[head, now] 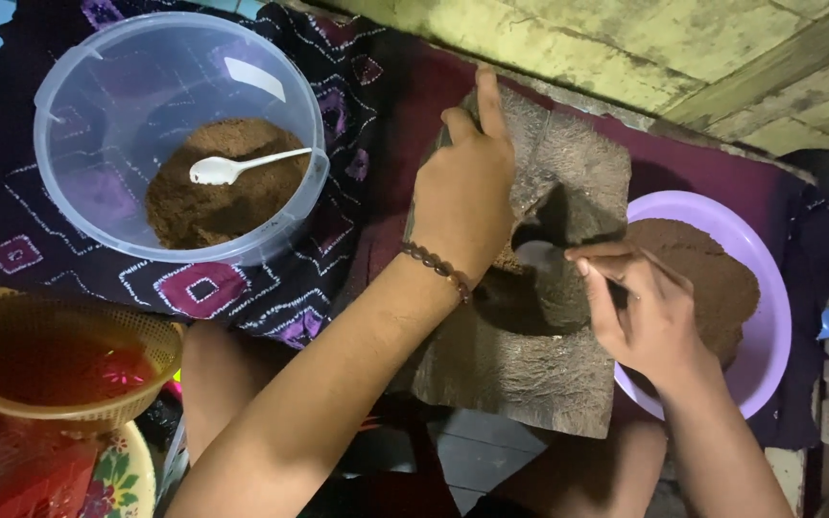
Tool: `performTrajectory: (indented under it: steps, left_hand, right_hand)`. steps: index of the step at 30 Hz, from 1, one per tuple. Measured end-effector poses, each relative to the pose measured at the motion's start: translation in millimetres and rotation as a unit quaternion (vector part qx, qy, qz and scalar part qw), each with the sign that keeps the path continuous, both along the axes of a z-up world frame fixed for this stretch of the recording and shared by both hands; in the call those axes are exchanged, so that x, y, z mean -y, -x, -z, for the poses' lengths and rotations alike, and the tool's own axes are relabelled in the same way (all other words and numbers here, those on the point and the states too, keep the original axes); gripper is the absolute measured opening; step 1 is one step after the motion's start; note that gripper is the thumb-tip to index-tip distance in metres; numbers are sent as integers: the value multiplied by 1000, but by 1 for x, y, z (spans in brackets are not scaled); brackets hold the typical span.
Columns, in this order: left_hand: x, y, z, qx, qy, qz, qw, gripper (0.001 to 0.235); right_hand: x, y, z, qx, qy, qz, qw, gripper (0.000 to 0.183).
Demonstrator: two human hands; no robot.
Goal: The person uses a spoon to transfer a brown powder from a plastic container into a stone mortar. They then use a pestle to grind the powder inside the mortar and scrape the sides to collect the contents.
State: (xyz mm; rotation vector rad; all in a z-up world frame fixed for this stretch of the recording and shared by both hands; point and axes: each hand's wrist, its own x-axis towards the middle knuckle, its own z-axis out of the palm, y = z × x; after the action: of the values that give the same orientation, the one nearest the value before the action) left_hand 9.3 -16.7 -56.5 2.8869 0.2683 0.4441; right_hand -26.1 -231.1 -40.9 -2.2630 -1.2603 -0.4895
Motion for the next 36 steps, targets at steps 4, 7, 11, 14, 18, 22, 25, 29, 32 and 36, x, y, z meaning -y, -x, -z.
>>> performTrajectory:
  steps: [4,7,11,14,18,22,25,29,32,36]
  left_hand:
    - [1,-2,4,1,3,-1,1000,122]
    - [-1,-3,6,4,10,-4,1000,121]
    - [0,-4,7,-4,6,-3,1000,120]
    - [0,-4,8,0,9,-5,1000,122]
    - [-1,-4,6,-13,15,-2,1000,121]
    - [-3,-3,4,-7,11,-3,1000,125]
    - [-2,-3,5,-13,15,4,1000,121]
    - [1,-5,9,3,-7,-11,1000,119]
    - [2,-4,10,8,-23,-17,1000,122]
    - [-2,-1,1,-16,22,7,1000,120]
  right_hand:
    - [-9,4,-8,-10,-21,1,1000,4]
    - [-6,5,-4,23,-25,13,999,11]
    - [-5,3,-4,25,-28,-32,999,7]
    - [-9,6,-12,39,-19,-46,998,14]
    - [-7,6,-11,24,-21,-66,997,11]
    - [-6,3,-8,36,-32,-90,995,11]
    - [-5,2,-5,24,-25,-74,997,19]
    - [-6,1,-4,47,-43,-87,994,19]
    - [-5,0,-1,35,-60,-99,993,17]
    - [1,-8,17,24,-123,-125,984,26]
